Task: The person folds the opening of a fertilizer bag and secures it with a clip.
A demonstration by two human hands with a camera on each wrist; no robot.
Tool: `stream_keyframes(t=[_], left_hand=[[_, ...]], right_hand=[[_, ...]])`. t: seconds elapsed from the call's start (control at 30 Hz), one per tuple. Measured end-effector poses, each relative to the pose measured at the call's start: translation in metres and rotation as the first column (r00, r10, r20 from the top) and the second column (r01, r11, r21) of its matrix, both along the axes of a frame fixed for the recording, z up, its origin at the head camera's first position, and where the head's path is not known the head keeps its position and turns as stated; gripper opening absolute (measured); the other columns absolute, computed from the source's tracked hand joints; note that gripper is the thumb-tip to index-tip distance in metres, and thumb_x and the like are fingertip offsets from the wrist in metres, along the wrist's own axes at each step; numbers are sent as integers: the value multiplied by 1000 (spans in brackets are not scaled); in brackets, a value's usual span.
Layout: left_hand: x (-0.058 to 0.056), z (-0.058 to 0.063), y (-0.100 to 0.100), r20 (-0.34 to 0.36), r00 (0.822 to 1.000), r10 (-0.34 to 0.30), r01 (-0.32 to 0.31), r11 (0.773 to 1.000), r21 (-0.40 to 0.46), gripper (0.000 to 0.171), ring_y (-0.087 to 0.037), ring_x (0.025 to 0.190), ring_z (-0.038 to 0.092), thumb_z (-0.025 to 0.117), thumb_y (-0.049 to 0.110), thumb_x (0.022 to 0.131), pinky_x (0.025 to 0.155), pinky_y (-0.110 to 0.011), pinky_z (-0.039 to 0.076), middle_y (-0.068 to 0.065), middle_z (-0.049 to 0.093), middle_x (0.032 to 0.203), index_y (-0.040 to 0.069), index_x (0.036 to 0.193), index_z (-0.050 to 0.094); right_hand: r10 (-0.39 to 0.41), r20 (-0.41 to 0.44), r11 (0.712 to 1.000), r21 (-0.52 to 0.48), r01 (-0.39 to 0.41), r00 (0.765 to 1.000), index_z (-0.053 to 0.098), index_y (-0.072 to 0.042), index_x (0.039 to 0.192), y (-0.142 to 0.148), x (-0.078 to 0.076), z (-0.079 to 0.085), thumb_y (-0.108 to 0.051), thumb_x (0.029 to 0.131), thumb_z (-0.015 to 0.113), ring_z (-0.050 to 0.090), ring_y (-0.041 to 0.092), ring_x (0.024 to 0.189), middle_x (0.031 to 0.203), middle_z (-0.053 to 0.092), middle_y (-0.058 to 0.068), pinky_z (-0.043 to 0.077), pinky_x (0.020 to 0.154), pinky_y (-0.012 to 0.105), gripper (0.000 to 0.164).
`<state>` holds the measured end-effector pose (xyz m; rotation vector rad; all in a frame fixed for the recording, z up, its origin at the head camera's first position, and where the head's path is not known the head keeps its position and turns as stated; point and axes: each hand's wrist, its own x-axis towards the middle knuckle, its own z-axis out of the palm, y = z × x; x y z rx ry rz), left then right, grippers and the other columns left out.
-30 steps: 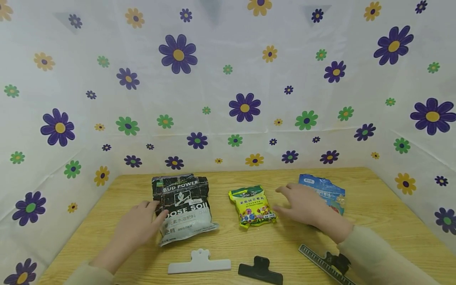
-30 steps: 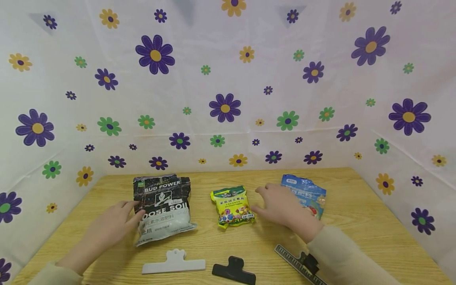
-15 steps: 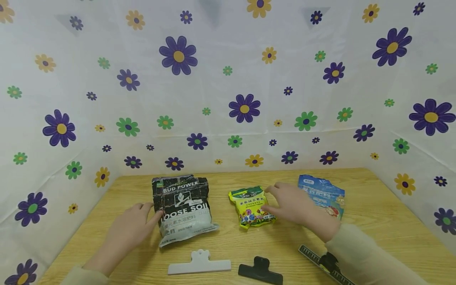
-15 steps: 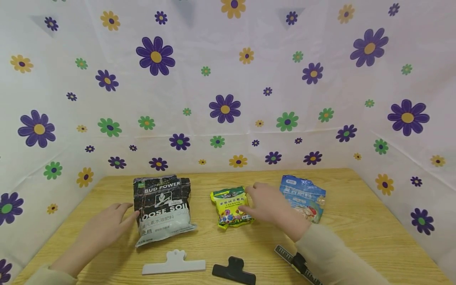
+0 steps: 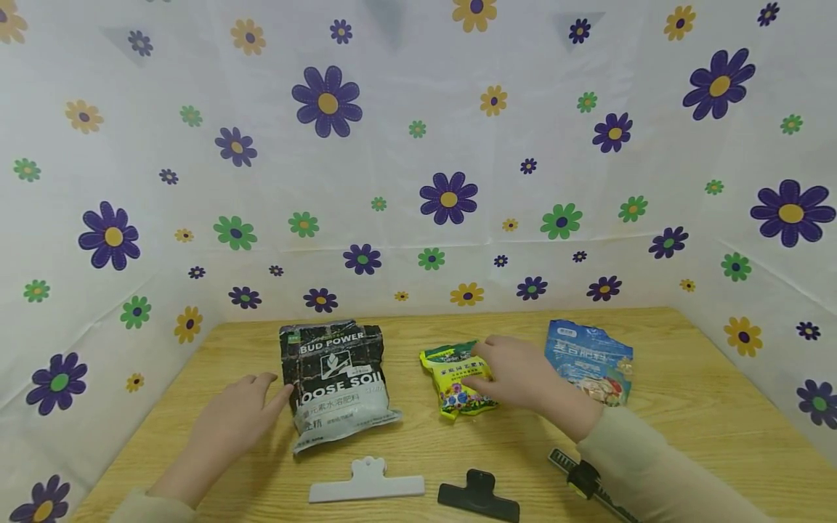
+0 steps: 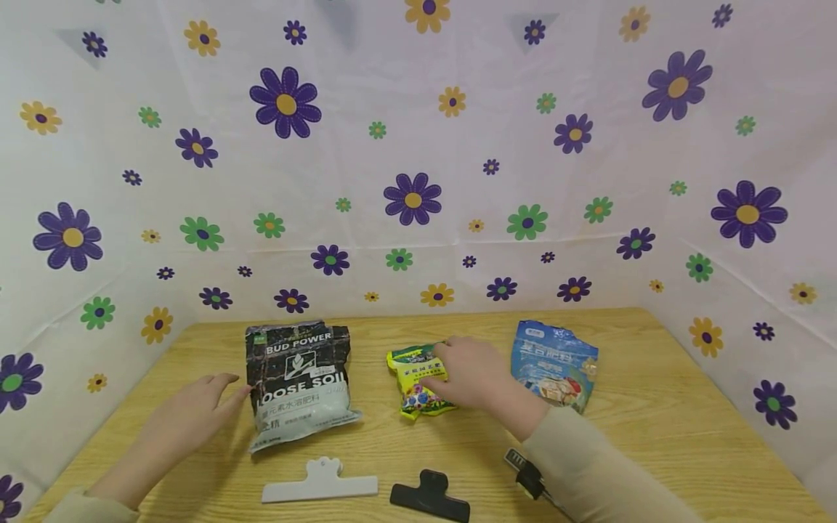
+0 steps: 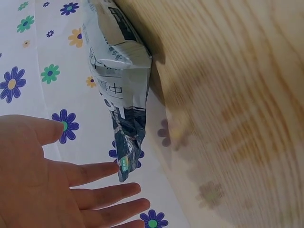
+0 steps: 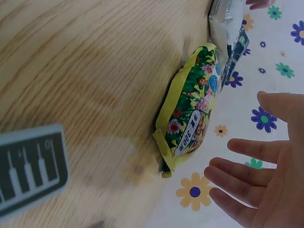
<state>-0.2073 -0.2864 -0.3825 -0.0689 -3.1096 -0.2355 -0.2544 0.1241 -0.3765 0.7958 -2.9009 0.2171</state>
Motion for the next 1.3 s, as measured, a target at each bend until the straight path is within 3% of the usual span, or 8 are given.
stream_keyframes(t=[0.3,0.6,0.87,1.3], left_hand=[[-2,2,-10,22,999,25,-27,998,50,71,-63,136,49,36,49,114,109,-75,46,-42,49,149,-13,148,49],[-2,0,-22,-10,999,32,-31,995,97,73,-63,135,48,36,50,114,110,-75,45,-42,49,149,-14,145,51],[-5,1,-30,43,997,71,-75,991,108,74,-63,135,48,34,53,114,107,-74,47,-41,50,149,-12,144,53],[-9,0,-36,65,996,66,-75,987,145,73,-62,132,52,35,52,114,104,-72,50,-39,55,145,-12,142,56]], right_hand=[[-14,45,1000,-26,15,999,70,-8,135,-12,0,4,-49,101,71,70,34,123,134,72,14,61,101,52,53],[-24,64,998,-53,27,998,69,-9,138,-23,-6,7,-50,102,68,70,33,123,134,72,12,62,101,51,54],[-25,62,998,-56,29,998,69,-11,137,-37,-12,8,-50,102,69,71,30,121,133,73,10,61,103,48,52],[2,55,997,-72,2,999,71,-10,132,-58,-21,7,-50,102,68,74,26,116,129,76,8,63,98,45,51]])
